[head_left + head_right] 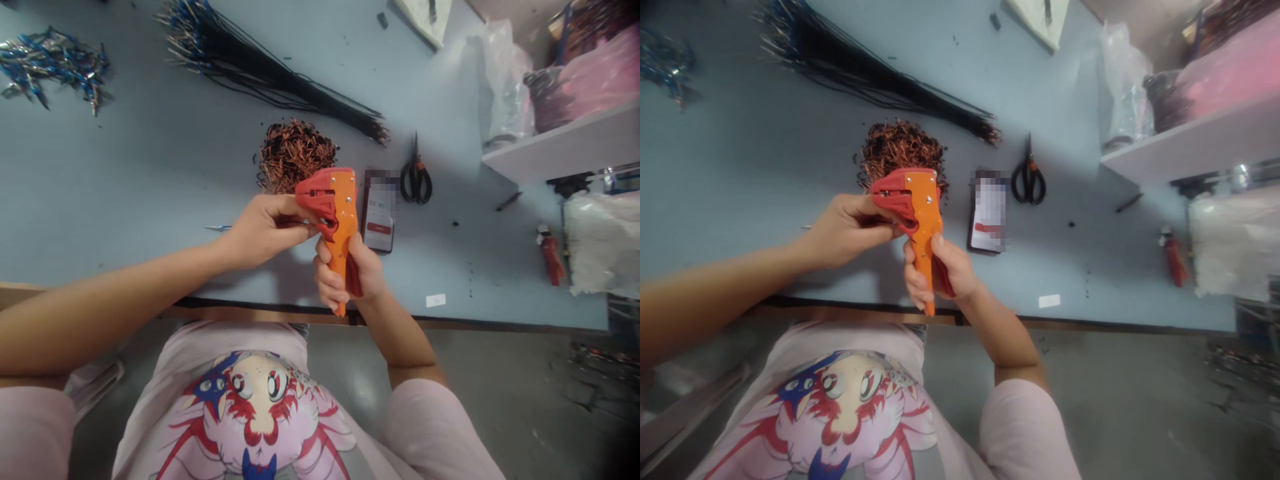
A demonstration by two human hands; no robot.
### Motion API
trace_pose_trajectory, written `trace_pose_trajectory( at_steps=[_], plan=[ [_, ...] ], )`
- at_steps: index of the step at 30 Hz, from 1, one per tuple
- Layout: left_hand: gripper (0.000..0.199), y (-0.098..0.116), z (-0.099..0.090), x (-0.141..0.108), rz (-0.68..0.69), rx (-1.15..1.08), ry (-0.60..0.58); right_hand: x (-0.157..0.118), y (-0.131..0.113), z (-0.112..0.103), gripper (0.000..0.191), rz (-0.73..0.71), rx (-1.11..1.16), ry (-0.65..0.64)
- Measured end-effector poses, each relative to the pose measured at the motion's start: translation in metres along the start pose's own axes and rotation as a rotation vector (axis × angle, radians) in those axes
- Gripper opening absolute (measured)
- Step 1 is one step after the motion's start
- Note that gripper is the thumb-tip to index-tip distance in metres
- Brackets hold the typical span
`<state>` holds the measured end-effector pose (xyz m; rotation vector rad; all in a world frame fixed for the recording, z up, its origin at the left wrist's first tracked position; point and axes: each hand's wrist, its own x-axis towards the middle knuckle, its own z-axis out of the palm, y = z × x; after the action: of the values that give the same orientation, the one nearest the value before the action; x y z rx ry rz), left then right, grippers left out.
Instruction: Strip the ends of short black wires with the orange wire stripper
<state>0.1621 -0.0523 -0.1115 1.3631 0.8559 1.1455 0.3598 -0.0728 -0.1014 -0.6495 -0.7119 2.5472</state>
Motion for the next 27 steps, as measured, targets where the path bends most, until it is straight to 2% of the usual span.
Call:
trace_pose_trajectory(
  at_steps=[8,12,18,22,24,27],
  plan=[
    [0.019,-0.002,-0.002,0.001,-0.066,0.086,0.018,0.002,-0.004,0.001,0.048,0.006,0.011,0.054],
    [0.015,-0.003,-0.011,0.005,-0.123,0.340,0.057,0.003,-0.014,-0.002,0.051,-0.038,-0.036,0.139],
    [0.014,-0.007,-0.029,0.011,0.020,0.706,0.117,-0.005,-0.028,-0.002,0.052,-0.132,-0.220,0.327],
    [0.021,0.001,-0.032,0.010,0.035,0.993,0.113,-0.011,-0.027,0.000,0.058,-0.156,-0.304,0.341],
    [0.025,0.008,-0.033,0.008,0.017,1.144,0.098,-0.013,-0.025,0.000,0.056,-0.165,-0.406,0.364],
    [0.035,0.018,-0.036,0.007,0.017,1.291,0.074,-0.015,-0.019,0.003,0.048,-0.228,-0.684,0.495]
  ],
)
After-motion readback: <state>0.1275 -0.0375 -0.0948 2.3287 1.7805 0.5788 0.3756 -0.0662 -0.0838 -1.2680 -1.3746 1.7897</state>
